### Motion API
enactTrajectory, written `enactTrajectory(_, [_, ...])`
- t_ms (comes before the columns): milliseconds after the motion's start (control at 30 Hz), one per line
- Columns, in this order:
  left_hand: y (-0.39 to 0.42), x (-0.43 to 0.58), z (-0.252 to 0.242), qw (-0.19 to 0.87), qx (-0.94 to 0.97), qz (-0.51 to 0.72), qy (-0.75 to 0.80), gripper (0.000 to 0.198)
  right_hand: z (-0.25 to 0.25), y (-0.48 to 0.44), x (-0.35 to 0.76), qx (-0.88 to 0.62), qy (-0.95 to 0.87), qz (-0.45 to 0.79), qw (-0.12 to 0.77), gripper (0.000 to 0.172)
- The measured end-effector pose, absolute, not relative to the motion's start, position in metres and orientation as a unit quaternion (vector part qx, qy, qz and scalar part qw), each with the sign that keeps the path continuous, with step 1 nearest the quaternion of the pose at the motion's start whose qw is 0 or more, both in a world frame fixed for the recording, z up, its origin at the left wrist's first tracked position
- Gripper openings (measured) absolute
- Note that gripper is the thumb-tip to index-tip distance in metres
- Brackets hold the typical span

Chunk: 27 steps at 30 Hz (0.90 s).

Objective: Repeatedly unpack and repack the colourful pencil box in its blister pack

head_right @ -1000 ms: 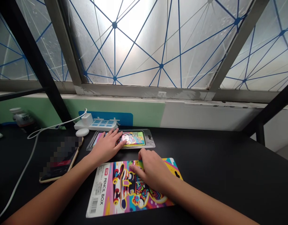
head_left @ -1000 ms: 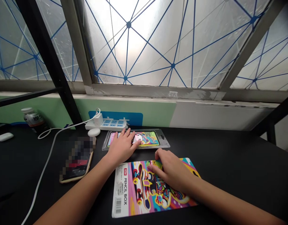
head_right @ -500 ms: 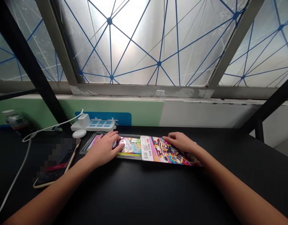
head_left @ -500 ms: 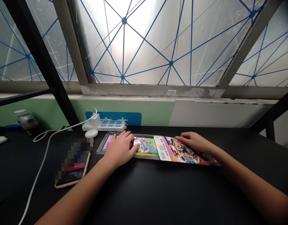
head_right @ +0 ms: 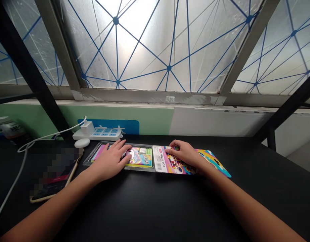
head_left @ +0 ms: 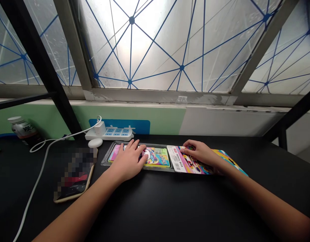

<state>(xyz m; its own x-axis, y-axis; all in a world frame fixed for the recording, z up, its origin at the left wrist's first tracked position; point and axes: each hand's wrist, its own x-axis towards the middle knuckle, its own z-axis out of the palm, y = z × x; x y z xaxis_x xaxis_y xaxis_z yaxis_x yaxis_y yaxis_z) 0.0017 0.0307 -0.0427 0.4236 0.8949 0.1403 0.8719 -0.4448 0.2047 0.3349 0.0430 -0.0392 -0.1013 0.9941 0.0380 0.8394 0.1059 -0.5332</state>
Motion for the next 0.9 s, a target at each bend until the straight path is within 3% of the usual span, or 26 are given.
enactTrajectory(667, [0.019, 0.013, -0.042, 0.074, 0.839, 0.132, 0.523, 0.046, -0.032, 0.031, 0.317, -0.636, -0.718, 0.201, 0.201, 0.039])
enactTrajectory(900, [-0.011, 0.035, -0.035, 0.192, 0.835, 0.210, 0.470, 0.054, -0.034, 0.022, 0.301, -0.627, -0.725, 0.202, 0.202, 0.041])
